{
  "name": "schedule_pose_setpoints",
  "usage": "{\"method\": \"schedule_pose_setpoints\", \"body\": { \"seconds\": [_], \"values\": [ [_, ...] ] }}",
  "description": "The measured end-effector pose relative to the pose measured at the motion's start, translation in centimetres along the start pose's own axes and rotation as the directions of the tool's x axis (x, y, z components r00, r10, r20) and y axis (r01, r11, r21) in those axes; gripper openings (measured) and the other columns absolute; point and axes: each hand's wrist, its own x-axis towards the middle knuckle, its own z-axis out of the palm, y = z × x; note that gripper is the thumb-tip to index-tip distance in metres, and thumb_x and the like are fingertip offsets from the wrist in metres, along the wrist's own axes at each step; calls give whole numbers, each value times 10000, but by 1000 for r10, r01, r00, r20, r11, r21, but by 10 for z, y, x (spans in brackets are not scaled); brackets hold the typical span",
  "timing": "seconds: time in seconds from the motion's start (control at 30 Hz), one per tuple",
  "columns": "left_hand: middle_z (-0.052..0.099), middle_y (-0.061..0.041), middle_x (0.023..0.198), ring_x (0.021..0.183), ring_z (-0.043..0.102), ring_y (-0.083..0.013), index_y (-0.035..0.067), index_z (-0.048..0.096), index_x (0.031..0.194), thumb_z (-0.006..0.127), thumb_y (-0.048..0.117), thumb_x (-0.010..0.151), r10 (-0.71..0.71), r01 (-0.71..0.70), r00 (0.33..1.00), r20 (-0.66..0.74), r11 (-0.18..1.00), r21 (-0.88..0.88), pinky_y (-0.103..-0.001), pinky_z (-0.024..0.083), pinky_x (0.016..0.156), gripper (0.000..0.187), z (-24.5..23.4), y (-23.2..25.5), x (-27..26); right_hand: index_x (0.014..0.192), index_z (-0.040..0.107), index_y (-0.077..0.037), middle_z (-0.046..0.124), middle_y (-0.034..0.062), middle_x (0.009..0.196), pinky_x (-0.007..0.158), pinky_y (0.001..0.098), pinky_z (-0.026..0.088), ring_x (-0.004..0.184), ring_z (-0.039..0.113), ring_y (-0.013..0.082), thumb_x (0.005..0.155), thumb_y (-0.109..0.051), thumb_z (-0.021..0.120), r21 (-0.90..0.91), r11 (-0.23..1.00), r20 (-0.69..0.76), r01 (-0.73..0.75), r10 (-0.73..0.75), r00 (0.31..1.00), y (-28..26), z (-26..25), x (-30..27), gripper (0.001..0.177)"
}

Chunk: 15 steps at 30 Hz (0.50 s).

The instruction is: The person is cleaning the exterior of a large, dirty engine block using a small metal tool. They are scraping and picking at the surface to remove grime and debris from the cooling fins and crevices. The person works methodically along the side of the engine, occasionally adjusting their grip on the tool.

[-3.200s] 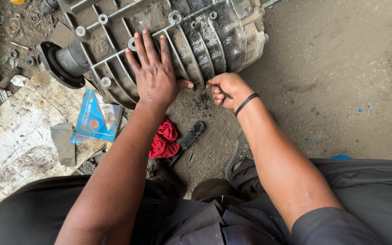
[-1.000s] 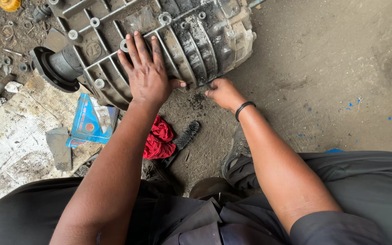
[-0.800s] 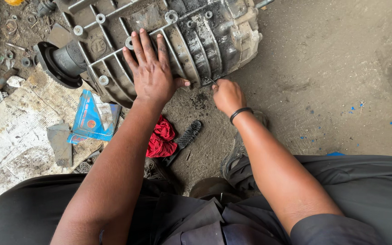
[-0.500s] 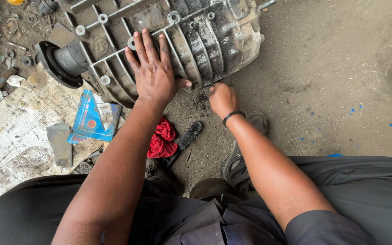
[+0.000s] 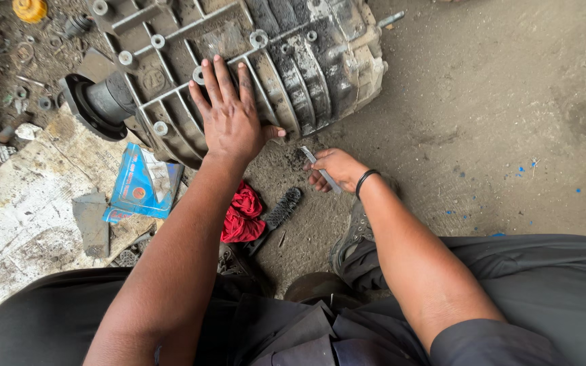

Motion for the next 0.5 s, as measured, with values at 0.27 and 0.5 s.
{"method": "schedule_pose_setpoints", "body": {
  "seconds": [0.27,0.5],
  "values": [
    [163,-341,1631,1528,85,-491,-3,289,1590,839,737,559,-9,9,1000,24,1000,19,-673,79,1191,1384,-7,3,0,1021,577,50,702,188,783,588,416,599,673,713,294,1061,-144,427,449,892,-100,52,-8,995,-29,27,-5,248],
    [173,-326,1636,1532,94,-478,10,293,1593,836,755,528,-19,18,999,27,999,32,-664,73,1199,1409,-8,5,2,1188,622,73,719,195,777,518,420,549,592,703,284,1016,-96,497,-234,970,-232,-68,12,973,-40,14,-9,272]
  ]
}}
